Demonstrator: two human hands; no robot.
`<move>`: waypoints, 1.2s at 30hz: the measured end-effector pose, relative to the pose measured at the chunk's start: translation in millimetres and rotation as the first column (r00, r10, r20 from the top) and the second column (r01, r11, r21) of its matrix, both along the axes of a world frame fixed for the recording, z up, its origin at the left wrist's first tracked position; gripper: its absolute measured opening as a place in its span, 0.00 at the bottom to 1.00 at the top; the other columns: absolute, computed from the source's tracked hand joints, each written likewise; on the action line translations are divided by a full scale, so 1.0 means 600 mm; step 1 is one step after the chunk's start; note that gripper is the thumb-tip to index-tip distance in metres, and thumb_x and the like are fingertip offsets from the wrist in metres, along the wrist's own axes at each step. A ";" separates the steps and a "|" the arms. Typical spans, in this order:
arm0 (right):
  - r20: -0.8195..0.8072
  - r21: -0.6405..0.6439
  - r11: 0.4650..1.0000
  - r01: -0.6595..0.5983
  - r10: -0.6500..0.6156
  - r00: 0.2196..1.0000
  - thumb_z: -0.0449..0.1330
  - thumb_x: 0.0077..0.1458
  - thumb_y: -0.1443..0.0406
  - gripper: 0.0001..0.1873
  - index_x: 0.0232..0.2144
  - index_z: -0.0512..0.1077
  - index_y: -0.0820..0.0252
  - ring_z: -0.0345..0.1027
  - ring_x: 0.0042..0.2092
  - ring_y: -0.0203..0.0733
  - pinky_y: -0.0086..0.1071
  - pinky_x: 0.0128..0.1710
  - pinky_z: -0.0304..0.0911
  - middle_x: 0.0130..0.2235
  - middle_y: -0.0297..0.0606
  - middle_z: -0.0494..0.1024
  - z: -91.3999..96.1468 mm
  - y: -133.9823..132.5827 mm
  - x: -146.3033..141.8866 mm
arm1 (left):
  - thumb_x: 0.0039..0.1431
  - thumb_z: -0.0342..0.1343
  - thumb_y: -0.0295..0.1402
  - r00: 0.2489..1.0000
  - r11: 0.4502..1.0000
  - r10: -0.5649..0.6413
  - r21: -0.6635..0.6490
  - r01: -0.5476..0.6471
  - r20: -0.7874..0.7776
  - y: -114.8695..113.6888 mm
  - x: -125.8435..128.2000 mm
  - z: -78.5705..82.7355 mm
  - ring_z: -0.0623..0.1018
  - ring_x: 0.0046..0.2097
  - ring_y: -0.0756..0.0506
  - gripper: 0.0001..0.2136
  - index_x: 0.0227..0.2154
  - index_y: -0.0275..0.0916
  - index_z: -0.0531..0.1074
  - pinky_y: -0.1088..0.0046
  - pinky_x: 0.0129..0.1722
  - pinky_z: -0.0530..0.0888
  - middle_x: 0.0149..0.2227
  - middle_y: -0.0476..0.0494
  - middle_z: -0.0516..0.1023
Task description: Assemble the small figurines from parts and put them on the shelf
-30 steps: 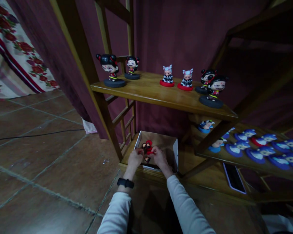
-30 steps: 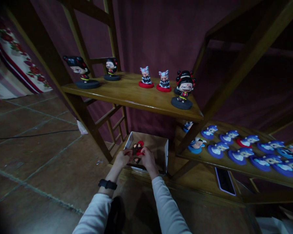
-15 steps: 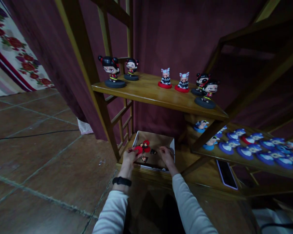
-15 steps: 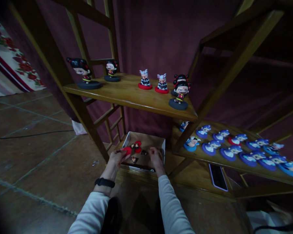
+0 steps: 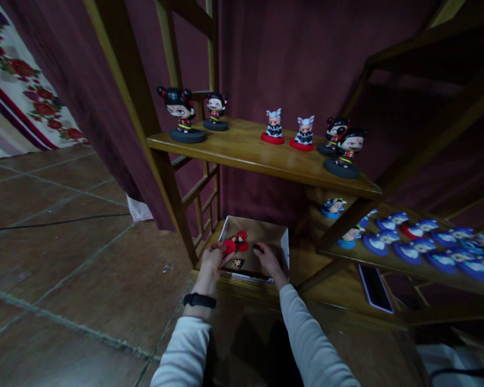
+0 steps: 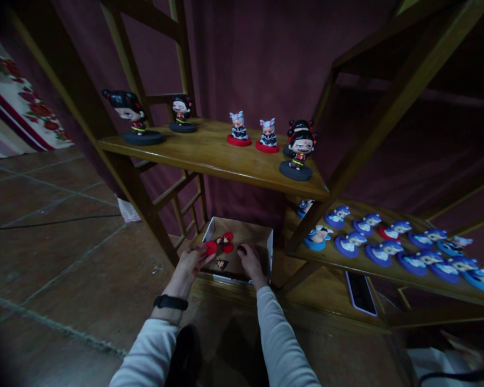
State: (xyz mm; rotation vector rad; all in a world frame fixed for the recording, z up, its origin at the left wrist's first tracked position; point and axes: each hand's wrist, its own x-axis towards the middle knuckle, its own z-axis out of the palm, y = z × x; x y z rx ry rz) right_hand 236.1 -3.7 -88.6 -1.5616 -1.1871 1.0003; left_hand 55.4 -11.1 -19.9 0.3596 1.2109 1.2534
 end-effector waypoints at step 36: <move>-0.372 0.125 0.981 0.147 -0.091 0.924 0.64 0.38 0.60 0.23 0.40 0.71 0.60 0.70 0.40 0.41 0.34 0.40 0.66 0.40 0.39 0.77 0.093 -0.105 0.002 | 0.44 0.60 0.21 0.952 0.977 -0.214 0.033 0.212 0.217 -0.062 0.095 0.008 0.75 0.24 0.51 0.03 0.22 0.30 0.71 0.71 0.28 0.77 0.22 0.44 0.75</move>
